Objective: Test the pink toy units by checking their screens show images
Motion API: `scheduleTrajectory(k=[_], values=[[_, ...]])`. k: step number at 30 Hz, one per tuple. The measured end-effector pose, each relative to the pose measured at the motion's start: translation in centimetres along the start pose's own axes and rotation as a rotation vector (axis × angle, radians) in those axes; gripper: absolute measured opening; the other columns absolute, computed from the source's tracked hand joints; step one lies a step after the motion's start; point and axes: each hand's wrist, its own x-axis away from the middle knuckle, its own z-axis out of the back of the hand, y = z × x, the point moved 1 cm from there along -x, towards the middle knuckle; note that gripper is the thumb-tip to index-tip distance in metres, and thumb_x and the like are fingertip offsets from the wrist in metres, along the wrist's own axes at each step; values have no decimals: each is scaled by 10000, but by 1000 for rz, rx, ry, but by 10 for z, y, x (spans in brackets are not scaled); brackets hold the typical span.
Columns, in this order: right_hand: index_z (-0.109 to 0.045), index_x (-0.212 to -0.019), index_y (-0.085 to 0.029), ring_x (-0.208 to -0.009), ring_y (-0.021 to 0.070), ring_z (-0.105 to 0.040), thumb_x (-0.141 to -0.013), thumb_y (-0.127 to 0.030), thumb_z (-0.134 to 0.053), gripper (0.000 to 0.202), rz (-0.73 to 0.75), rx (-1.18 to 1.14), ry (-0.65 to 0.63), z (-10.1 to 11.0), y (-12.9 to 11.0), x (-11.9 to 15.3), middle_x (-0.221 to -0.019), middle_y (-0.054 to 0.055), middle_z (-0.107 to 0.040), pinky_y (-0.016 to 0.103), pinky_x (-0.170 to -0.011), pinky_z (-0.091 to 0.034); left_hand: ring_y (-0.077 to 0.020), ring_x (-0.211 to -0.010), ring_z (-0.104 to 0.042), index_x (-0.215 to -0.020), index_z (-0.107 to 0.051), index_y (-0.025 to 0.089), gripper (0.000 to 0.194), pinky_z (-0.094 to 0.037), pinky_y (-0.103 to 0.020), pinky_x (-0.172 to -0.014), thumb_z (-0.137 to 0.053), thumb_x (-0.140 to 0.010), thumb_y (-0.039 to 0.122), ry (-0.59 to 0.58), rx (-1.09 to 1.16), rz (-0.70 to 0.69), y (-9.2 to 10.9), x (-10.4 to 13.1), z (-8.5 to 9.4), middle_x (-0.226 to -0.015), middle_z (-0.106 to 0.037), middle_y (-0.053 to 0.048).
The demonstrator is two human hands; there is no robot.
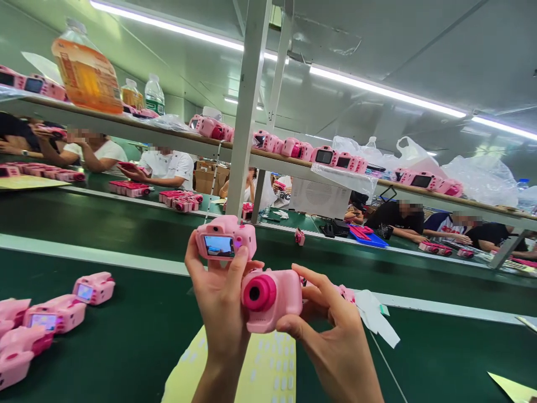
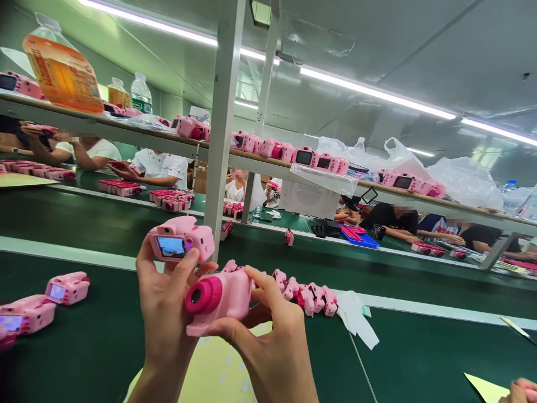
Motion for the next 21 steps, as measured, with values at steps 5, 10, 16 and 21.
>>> scheduleTrajectory(k=[5, 10, 16, 21], values=[[-711, -1282, -282, -826, 196, -772, -830, -638, -765, 578, 4, 135, 14, 2, 5, 1, -1001, 26, -812, 259, -708, -616, -93, -456, -678, -1423, -479, 322, 807, -615, -227, -463, -881, -733, 209, -24, -3, -5, -2, 0, -1, -1157, -680, -10], [-676, -1133, -220, -657, 149, -662, -958, -604, -613, 426, -29, 125, -32, 0, 5, -5, -832, 29, -777, 228, -596, -537, -154, -650, -759, -1445, -455, 290, 893, -641, -226, -481, -907, -685, 164, -14, -18, -115, -6, 1, -5, -1335, -635, -79], [-649, -1021, -210, -656, 145, -617, -968, -667, -576, 466, -52, 65, -14, 3, 9, -11, -726, 13, -706, 210, -556, -466, -172, -840, -761, -1484, -421, 277, 918, -642, -176, -514, -893, -709, 141, -40, -53, -175, -5, 8, -9, -1450, -586, -102], [-637, -1179, -208, -743, 175, -677, -972, -656, -574, 498, -70, 56, -154, 7, 9, -9, -912, 61, -769, 269, -652, -537, -120, -759, -709, -1468, -431, 278, 907, -634, -158, -492, -884, -700, 110, -27, -59, -189, -4, 3, -8, -1456, -576, -61]])
